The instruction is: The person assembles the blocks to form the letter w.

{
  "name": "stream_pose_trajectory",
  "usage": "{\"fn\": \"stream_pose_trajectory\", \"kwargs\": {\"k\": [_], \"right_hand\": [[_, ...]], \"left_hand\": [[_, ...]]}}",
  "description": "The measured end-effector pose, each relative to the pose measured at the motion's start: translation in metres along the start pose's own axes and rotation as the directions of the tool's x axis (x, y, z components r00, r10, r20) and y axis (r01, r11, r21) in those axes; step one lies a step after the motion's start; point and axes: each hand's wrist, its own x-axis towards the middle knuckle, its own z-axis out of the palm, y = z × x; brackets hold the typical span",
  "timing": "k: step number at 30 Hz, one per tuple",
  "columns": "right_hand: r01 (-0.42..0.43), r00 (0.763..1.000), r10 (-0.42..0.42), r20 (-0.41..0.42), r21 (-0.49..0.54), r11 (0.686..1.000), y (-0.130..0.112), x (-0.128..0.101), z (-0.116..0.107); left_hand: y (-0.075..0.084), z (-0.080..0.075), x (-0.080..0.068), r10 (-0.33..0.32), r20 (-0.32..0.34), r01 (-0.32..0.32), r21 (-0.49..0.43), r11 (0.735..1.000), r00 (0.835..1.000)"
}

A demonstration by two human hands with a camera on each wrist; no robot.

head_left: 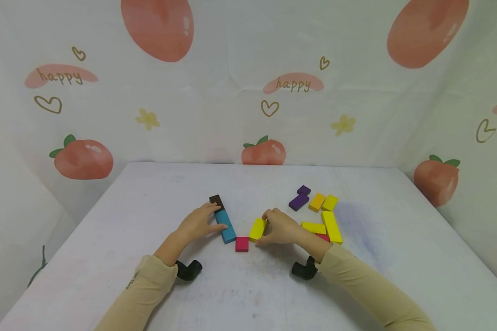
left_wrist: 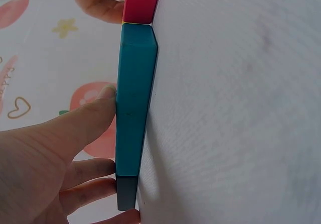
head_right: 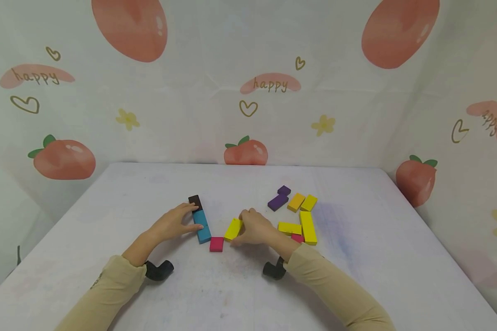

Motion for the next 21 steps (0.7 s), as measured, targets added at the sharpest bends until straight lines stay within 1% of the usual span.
{"fn": "stream_pose_trajectory", "kwargs": {"k": [6,11,21], "right_hand": [[0.003,1.0,-0.003,-0.001,0.009,1.0,0.0004,0.001,0.0005],[0.006,1.0,-0.006,0.001,0.007,1.0,0.0002,0.0002,0.0003],[0.011,1.0,-0.011,0.004,0.006,1.0,-0.0005,0.0,-0.0002]], "left_hand": [[0.0024,0.0001,-0.0004,-0.014,0.002,0.014,0.033,0.999,1.0],[-0.0001,0.0018,0.0011,-0.012,-0.002,0.012,0.021,1.0,1.0],[-0.0001,0.001,0.0013,-0.014,-0.001,0.014,0.013,1.0,1.0]]}}
